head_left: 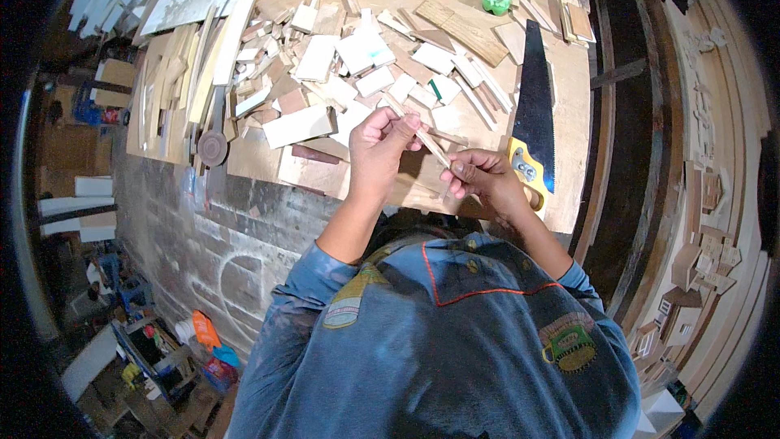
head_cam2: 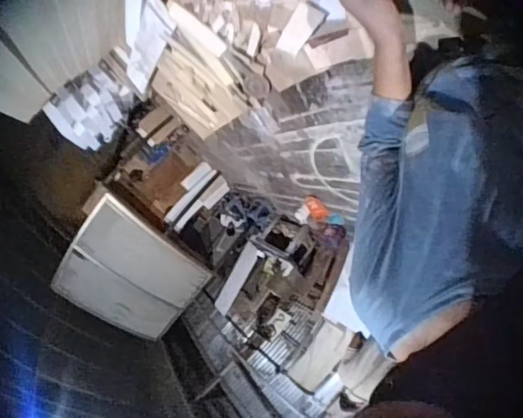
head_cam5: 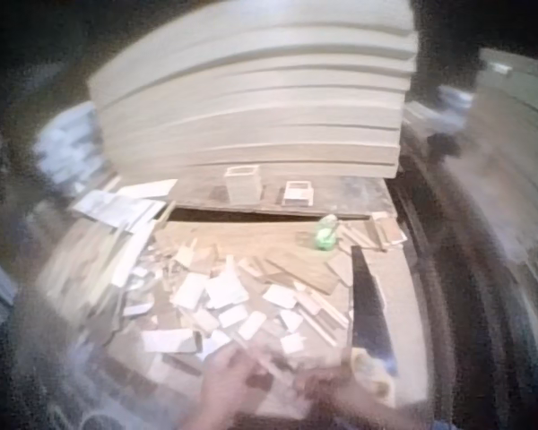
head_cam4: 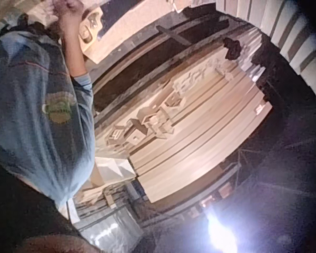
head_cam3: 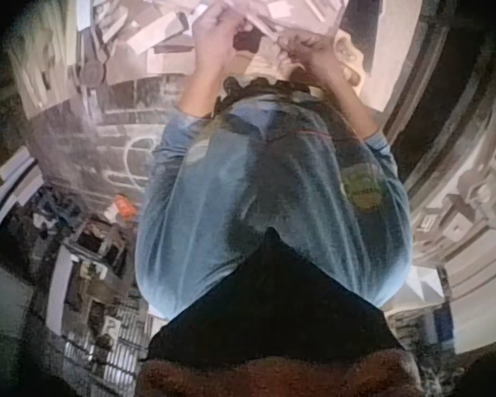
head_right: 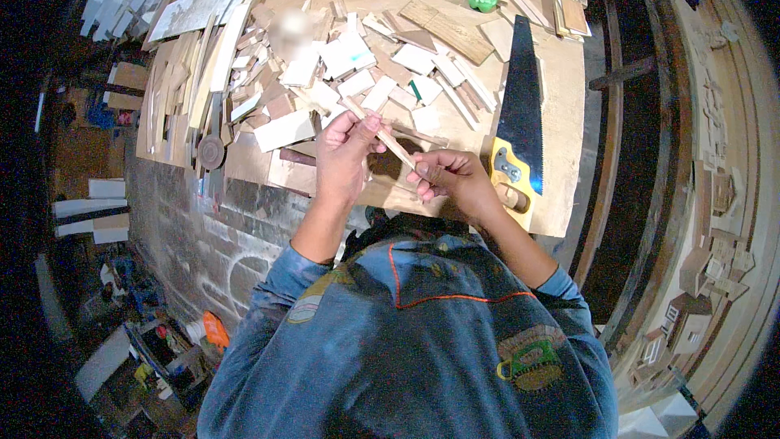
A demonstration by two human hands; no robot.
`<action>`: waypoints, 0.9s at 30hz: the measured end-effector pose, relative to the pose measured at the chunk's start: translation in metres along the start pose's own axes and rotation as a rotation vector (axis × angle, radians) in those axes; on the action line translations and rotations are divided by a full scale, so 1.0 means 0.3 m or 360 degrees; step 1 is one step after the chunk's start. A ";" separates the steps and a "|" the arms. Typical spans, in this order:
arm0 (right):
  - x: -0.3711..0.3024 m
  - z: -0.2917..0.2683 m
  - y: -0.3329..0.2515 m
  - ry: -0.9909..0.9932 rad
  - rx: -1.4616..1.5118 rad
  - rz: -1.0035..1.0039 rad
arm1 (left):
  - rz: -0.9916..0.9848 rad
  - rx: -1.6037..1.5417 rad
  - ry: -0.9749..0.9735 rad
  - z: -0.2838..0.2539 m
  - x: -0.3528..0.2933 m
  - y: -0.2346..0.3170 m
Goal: The person applies glue to the ends of small wooden strips using a stick and presses them together to form a square frame. They rub a sanding block against the surfaces of the wood pieces.
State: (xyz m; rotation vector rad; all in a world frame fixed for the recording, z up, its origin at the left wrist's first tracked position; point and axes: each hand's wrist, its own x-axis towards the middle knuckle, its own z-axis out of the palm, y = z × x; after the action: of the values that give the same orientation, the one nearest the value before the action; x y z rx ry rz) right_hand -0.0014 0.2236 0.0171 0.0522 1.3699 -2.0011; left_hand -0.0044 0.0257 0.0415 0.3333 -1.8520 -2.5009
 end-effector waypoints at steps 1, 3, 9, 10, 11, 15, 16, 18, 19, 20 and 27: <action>0.005 0.005 0.010 -0.0011 -0.0012 0.0032 | 0.0020 0.0054 0.0020 -0.009 -0.004 -0.002; 0.012 0.011 0.019 -0.0053 -0.0068 0.0042 | 0.0058 0.0190 0.0044 -0.020 -0.018 -0.005; 0.009 0.052 0.028 -0.0110 -0.0113 -0.0024 | 0.0295 0.0626 0.0030 -0.055 -0.074 -0.002; 0.012 0.051 0.041 -0.0128 -0.0184 -0.0072 | 0.0294 0.0520 0.0014 -0.050 -0.089 0.010; 0.011 0.059 0.043 -0.0145 -0.0253 -0.0118 | 0.0290 0.0415 -0.0003 -0.048 -0.101 0.015; 0.014 0.099 0.017 -0.0160 -0.0558 -0.0250 | -0.0017 -0.0035 0.0004 -0.111 -0.138 0.028; 0.019 0.106 0.026 -0.0170 -0.0591 -0.0333 | -0.0070 -0.0083 0.0015 -0.123 -0.153 0.032; 0.011 0.144 0.015 -0.0196 -0.0839 -0.0511 | -0.0148 -0.0165 0.0016 -0.155 -0.179 0.034; -0.013 0.170 0.001 -0.0210 -0.1055 -0.0606 | -0.0186 -0.0237 0.0015 -0.179 -0.191 0.022; -0.026 0.193 -0.008 -0.0224 -0.1277 -0.0701 | -0.0222 -0.0313 0.0013 -0.200 -0.201 0.010; -0.067 0.255 0.061 -0.0605 -0.1712 -0.1077 | -0.0551 -0.0696 -0.0091 -0.290 -0.288 -0.075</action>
State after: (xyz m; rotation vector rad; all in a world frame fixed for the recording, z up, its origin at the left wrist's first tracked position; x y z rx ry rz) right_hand 0.0500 0.1668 0.0441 -1.3355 2.1621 -1.3267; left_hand 0.0980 -0.0382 0.0102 0.6144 -1.2924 -3.0746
